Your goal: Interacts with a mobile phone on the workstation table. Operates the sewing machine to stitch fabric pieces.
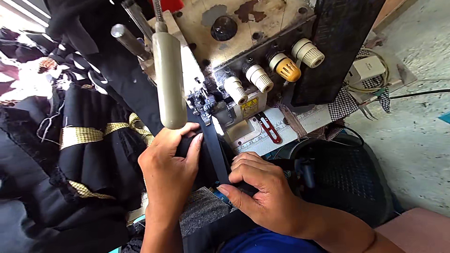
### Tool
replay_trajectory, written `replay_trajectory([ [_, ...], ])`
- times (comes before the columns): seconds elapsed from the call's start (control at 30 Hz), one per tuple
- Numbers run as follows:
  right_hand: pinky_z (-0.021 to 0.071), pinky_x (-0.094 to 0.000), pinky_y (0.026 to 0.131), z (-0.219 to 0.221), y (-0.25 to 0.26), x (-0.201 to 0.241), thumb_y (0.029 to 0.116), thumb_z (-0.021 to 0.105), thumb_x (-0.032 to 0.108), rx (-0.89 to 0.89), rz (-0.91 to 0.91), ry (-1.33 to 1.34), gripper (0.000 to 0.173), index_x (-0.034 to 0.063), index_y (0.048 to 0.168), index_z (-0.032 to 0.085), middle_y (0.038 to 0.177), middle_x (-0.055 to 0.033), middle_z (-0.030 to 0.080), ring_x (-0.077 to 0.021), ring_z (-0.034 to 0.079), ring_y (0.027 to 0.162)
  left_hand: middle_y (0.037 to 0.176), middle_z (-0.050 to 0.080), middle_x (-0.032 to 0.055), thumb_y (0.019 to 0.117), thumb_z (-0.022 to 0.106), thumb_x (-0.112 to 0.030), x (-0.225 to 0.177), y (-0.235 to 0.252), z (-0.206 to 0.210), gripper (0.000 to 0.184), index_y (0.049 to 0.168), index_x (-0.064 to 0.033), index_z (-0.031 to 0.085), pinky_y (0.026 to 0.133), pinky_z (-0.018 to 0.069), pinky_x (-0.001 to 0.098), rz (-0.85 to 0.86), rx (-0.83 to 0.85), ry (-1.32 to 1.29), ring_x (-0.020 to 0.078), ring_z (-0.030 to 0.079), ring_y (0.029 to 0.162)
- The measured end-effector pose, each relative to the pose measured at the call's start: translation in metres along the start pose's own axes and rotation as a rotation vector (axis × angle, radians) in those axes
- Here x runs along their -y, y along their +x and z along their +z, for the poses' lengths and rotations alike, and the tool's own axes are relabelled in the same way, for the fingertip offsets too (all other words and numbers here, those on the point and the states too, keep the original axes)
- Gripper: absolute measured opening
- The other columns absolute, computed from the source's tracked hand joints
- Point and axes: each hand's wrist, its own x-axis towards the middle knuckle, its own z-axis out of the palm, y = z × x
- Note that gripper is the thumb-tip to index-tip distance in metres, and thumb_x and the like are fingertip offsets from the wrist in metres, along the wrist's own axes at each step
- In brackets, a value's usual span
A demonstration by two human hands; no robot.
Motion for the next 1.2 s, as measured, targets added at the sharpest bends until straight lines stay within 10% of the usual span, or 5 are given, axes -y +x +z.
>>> replay_trajectory([
  [0.27, 0.0524, -0.0331, 0.097, -0.006, -0.008, -0.010, 0.0959, 0.069, 0.020, 0.025, 0.033, -0.043, 0.019, 0.0053, 0.084, 0.070, 0.085, -0.0026, 0.072, -0.0122, 0.069, 0.096, 0.110, 0.068, 0.0129, 0.0997, 0.065, -0.019, -0.017, -0.020, 0.010, 0.019, 0.110, -0.0115, 0.079, 0.092, 0.0436, 0.0482, 0.126, -0.074, 0.286, 0.0330, 0.059, 0.110],
  [0.47, 0.0521, -0.0328, 0.098, -0.008, -0.018, -0.028, 0.0959, 0.071, 0.022, 0.027, 0.047, -0.159, 0.020, 0.0075, 0.081, 0.071, 0.085, -0.0018, 0.073, -0.0130, 0.069, 0.097, 0.132, 0.065, 0.0116, 0.1035, 0.057, -0.028, -0.017, -0.050, 0.027, 0.036, 0.135, -0.0145, 0.069, 0.102, 0.0416, 0.0471, 0.076, -0.061, 0.355, 0.0307, 0.056, 0.125],
  [1.2, 0.0496, -0.0377, 0.103, -0.008, -0.017, -0.013, 0.0951, 0.073, 0.022, -0.011, -0.029, -0.272, 0.020, 0.0080, 0.080, 0.072, 0.082, -0.0017, 0.072, -0.0128, 0.070, 0.093, 0.135, 0.063, 0.0087, 0.1026, 0.059, -0.019, -0.008, -0.045, 0.033, 0.034, 0.135, -0.0154, 0.069, 0.107, 0.0397, 0.0449, 0.066, -0.122, 0.266, 0.0285, 0.053, 0.129],
])
